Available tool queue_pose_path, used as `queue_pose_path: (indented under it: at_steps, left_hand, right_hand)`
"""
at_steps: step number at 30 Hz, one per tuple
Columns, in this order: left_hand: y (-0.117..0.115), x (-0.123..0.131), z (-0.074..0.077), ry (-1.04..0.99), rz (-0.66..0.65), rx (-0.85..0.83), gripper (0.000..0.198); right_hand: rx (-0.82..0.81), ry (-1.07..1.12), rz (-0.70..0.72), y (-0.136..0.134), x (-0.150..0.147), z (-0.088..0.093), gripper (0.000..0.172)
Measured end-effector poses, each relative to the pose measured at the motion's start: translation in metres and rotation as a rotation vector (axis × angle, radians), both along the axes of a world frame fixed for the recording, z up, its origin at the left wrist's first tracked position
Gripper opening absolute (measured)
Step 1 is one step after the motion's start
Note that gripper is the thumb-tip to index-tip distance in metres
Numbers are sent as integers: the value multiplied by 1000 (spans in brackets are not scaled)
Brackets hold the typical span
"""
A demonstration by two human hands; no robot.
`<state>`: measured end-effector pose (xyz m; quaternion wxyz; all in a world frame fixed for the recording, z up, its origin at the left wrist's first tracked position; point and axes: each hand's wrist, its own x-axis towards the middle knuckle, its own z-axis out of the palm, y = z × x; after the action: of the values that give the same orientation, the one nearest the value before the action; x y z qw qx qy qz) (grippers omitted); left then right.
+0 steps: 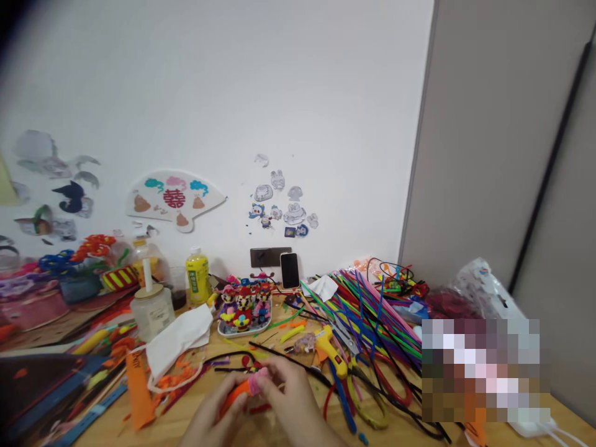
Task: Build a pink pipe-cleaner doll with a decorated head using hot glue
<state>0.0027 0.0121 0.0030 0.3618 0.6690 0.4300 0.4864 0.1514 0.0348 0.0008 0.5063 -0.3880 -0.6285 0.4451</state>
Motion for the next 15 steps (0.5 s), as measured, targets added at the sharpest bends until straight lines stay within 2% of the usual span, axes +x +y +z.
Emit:
queue_pose_path:
  at_steps: [2,6,10,15]
  left_hand:
    - [1,0,-2,-7,-8,-35,19]
    - [3,-1,-6,28,-45,-64,18]
    - [2,-1,-7,27,-58,-71,19]
    - [-1,6,-1,-166,-57,-187,22]
  right_hand:
    - [14,-58,-6,0,5,1,38]
    - [-22,-27,115,-1,10,7,29]
    - [-61,20,101,-2,6,7,25]
    - [11,-30,106,2,13,8,30]
